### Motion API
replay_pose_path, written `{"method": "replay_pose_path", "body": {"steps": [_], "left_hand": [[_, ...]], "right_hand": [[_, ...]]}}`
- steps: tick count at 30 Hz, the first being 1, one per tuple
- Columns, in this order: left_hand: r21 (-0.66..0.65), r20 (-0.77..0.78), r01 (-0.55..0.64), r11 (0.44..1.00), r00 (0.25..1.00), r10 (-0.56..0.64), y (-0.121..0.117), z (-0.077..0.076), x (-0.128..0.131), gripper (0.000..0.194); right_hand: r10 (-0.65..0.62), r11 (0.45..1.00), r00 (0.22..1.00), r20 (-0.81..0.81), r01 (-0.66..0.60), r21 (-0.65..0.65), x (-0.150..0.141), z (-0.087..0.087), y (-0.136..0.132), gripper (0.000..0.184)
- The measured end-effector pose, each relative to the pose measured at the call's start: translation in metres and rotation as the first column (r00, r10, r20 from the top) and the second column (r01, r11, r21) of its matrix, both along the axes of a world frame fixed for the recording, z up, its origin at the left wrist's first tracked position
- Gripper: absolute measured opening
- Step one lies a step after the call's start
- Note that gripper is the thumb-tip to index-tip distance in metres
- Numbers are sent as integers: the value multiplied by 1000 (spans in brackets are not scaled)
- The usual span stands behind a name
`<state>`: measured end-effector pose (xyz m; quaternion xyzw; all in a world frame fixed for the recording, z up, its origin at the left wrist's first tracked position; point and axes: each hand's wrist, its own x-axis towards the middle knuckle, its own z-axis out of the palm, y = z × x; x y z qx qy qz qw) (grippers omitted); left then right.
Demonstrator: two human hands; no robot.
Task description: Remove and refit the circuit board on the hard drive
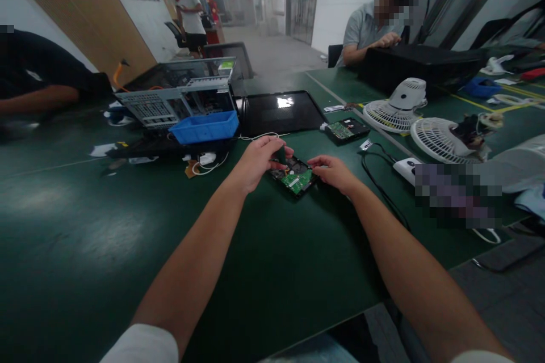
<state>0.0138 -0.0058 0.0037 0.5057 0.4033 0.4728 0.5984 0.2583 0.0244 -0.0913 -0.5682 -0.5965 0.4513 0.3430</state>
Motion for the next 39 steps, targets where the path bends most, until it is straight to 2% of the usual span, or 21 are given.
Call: {"method": "replay_pose_path", "body": {"steps": [9,23,32,39], "left_hand": [[76,-83,2,997,997,4,2,-1,-2,22],[35,-4,-3,999,1000,3,3,-1,-3,18],[112,-76,-43,993,996,52,5,-4,-4,18],[93,-53,-4,996,999,9,2,0,-4,16]], "right_hand": [[-4,1000,1000,23,4,-10,-2,3,-1,30],[-10,1000,1000,17,10,-5,-2,4,-3,30],[-11,1000,1000,4,11,-7,-2,3,-2,28],[-1,1000,1000,15,2,-11,-2,5,-2,29]]}}
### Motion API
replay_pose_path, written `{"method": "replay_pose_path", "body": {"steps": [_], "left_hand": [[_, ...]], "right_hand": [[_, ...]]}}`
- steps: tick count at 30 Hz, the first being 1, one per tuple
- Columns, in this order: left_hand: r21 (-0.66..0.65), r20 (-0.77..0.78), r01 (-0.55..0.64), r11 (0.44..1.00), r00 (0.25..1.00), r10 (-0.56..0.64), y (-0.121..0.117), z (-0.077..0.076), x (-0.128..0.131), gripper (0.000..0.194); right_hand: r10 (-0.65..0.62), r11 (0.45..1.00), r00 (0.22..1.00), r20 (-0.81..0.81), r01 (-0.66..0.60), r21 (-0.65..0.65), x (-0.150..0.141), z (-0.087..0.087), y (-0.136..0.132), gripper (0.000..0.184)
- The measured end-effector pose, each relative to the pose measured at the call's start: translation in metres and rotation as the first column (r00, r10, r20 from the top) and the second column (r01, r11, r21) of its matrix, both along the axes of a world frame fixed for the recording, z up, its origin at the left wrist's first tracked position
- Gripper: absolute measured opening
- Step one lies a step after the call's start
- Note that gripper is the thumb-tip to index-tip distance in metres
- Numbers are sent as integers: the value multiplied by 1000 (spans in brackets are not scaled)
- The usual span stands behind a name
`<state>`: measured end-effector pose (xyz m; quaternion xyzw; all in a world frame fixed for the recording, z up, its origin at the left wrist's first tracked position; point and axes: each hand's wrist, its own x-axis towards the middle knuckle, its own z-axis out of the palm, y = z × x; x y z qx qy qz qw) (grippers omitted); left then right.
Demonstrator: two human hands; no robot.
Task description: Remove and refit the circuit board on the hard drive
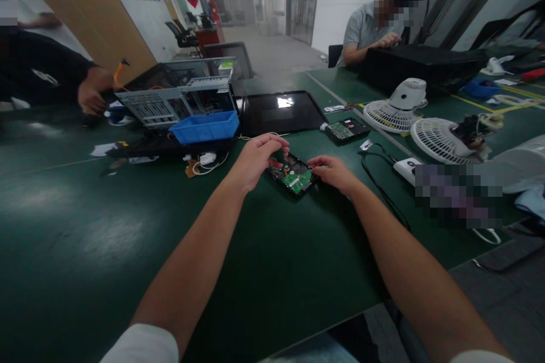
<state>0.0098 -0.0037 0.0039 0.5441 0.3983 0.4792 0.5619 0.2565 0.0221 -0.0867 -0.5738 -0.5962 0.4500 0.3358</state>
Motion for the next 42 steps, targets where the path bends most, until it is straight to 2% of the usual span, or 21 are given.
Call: {"method": "replay_pose_path", "body": {"steps": [11,15,20,33,42], "left_hand": [[-8,54,17,1000,998,-17,2,-6,1,27],[17,-8,68,998,998,-68,1,-4,0,27],[63,-86,60,996,995,-55,2,-5,-2,26],[-66,84,55,996,995,-49,-1,-3,3,21],[2,-19,114,993,993,-114,0,-3,1,19]], "right_hand": [[4,1000,1000,-1,-4,7,-1,0,-1,28],[3,1000,1000,-1,-3,11,-1,-1,0,28],[7,1000,1000,8,-7,4,0,-1,0,28],[0,1000,1000,1,0,7,0,0,0,28],[3,1000,1000,-7,-3,14,1,-4,1,28]]}}
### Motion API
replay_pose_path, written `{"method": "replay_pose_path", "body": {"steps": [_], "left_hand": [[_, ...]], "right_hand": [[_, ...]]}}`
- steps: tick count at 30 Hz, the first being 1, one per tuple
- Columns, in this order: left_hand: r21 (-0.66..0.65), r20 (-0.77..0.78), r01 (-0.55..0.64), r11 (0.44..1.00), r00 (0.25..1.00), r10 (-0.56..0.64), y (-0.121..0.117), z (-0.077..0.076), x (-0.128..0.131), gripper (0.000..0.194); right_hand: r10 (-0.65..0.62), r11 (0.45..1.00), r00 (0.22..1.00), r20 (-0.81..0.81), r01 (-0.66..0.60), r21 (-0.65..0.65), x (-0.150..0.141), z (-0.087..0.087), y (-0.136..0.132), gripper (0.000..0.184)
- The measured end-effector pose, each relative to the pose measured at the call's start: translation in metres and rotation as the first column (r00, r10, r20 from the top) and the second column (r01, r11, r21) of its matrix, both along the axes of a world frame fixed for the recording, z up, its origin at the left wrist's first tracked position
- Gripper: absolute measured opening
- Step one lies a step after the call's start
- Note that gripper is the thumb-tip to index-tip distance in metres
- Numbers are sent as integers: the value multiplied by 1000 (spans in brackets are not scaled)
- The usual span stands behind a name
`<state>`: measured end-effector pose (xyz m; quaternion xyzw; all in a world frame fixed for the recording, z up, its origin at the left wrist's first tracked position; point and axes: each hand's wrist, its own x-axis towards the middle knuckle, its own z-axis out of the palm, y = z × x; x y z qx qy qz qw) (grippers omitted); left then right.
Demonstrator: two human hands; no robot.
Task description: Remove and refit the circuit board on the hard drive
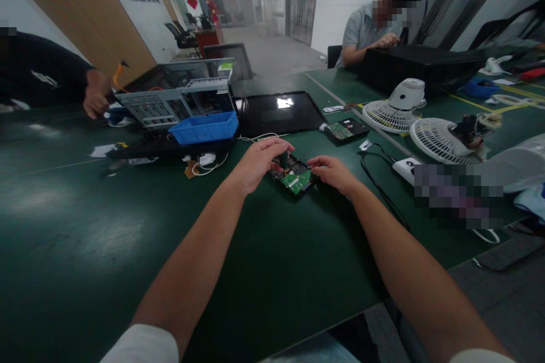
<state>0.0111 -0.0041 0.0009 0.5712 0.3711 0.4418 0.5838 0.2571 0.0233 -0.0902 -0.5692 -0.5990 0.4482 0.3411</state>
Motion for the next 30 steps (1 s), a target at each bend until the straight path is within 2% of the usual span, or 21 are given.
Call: {"method": "replay_pose_path", "body": {"steps": [12,16,24,30], "left_hand": [[-62,50,24,998,999,-21,-2,1,2,28],[-34,18,14,999,1000,-14,-2,0,2,33],[-8,-46,16,1000,999,-17,-2,2,-2,25],[-29,-8,-3,1000,1000,3,-2,0,0,33]], "right_hand": [[8,1000,1000,3,-8,9,1,1,0,29],[5,1000,1000,3,-5,7,1,0,1,30],[0,1000,1000,5,0,-1,1,0,0,30],[6,1000,1000,26,-6,-5,1,0,1,30]]}}
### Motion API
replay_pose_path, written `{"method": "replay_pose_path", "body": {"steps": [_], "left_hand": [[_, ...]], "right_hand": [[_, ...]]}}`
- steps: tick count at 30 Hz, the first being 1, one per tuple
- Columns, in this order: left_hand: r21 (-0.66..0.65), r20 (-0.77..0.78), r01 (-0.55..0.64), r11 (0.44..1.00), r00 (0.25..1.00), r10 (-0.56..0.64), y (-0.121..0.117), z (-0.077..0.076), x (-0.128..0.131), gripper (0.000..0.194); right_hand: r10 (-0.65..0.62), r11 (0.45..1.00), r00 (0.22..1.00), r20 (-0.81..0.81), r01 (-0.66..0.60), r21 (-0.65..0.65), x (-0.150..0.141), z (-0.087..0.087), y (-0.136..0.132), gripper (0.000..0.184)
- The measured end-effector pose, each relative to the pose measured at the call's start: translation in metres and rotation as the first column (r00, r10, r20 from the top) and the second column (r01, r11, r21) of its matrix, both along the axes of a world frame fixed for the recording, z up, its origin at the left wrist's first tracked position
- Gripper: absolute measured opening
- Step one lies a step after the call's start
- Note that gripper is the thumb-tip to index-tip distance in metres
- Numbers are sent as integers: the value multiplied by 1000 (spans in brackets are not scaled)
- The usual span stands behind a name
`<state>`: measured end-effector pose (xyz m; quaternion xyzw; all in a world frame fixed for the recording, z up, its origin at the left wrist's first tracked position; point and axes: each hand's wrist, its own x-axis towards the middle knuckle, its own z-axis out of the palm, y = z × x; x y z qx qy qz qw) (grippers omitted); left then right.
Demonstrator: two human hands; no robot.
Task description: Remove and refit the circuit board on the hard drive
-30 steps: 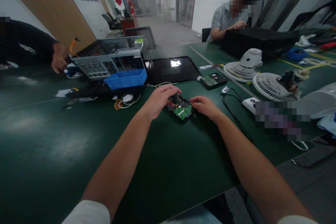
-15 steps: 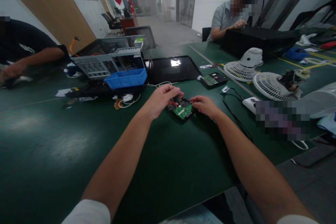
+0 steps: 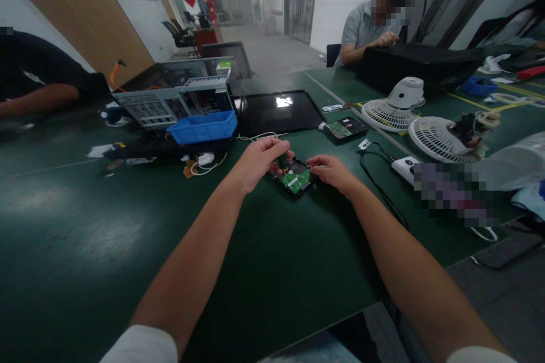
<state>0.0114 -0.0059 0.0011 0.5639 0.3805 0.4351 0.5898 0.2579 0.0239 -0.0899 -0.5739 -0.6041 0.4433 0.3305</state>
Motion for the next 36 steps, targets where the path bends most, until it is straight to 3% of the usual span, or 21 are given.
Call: {"method": "replay_pose_path", "body": {"steps": [13,22,31,36], "left_hand": [[90,-106,-86,992,990,96,3,-1,-5,34],[-11,14,-63,998,998,63,1,1,1,30],[78,-59,-99,992,993,103,4,-4,-2,32],[17,3,-61,998,998,61,1,1,0,29]], "right_hand": [[2,1000,1000,-14,-2,11,0,0,0,29],[-2,1000,1000,-1,2,15,0,0,0,30],[-3,1000,1000,-2,3,8,0,0,0,29],[-10,1000,1000,-7,10,3,-1,0,0,30]]}}
